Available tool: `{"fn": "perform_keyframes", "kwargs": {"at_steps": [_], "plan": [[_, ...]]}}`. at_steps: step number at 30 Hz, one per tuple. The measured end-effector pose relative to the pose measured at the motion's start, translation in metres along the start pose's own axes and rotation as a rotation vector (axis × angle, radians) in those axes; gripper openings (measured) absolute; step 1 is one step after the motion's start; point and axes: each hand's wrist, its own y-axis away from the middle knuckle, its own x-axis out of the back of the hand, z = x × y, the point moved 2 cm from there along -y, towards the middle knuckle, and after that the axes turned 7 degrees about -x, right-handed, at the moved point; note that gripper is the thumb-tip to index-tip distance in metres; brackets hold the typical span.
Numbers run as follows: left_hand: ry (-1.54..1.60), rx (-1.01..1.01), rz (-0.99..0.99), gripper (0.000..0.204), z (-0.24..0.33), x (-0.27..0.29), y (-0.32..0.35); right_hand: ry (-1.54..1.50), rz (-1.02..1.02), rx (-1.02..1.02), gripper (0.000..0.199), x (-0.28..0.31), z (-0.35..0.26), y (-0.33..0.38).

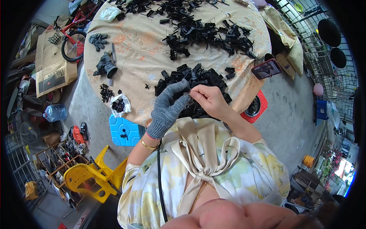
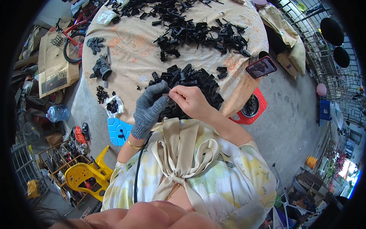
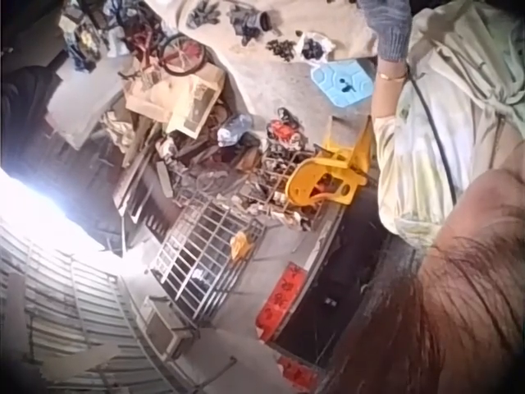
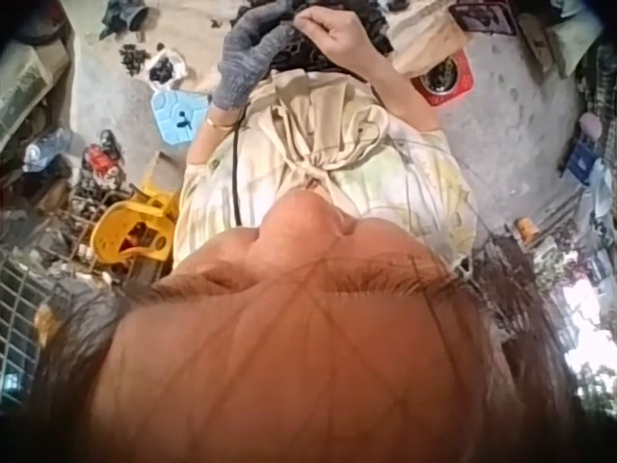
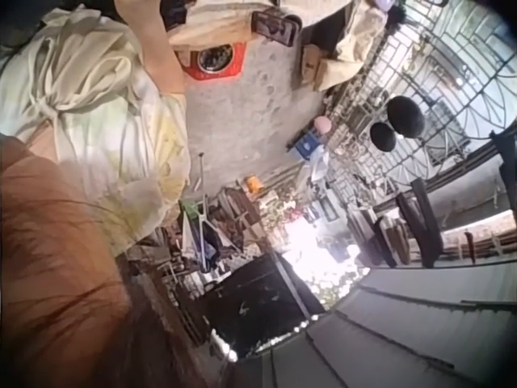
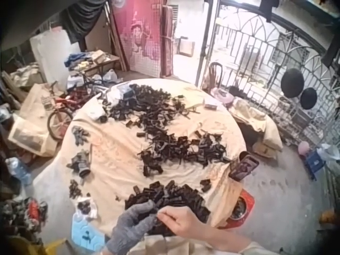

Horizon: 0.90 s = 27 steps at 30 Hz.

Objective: The person is sorting and inspecting a large pile of small black plastic components on a round table.

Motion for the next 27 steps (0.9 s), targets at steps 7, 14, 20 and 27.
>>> {"fn": "perform_keyframes", "kwargs": {"at_steps": [7, 14, 20, 27], "plan": [[-0.491, -0.384, 0.023, 0.028, -0.008, 0.014, -0.002, -0.051, -0.072, -0.082, 0.012, -0.011, 0.01, -0.01], [-0.739, -0.452, -0.005, 0.028, -0.029, 0.035, -0.009, 0.158, -0.383, -0.031, 0.022, -0.002, 0.046, -0.058], [-0.97, -0.342, 0.029, 0.022, -0.043, 0.052, -0.017, 0.827, 0.219, 0.025, 0.027, 0.012, 0.089, -0.143], [-1.03, -0.386, -0.214, 0.029, -0.037, 0.042, -0.012, 1.049, 0.192, 0.045, 0.012, -0.004, 0.152, -0.182]]}}
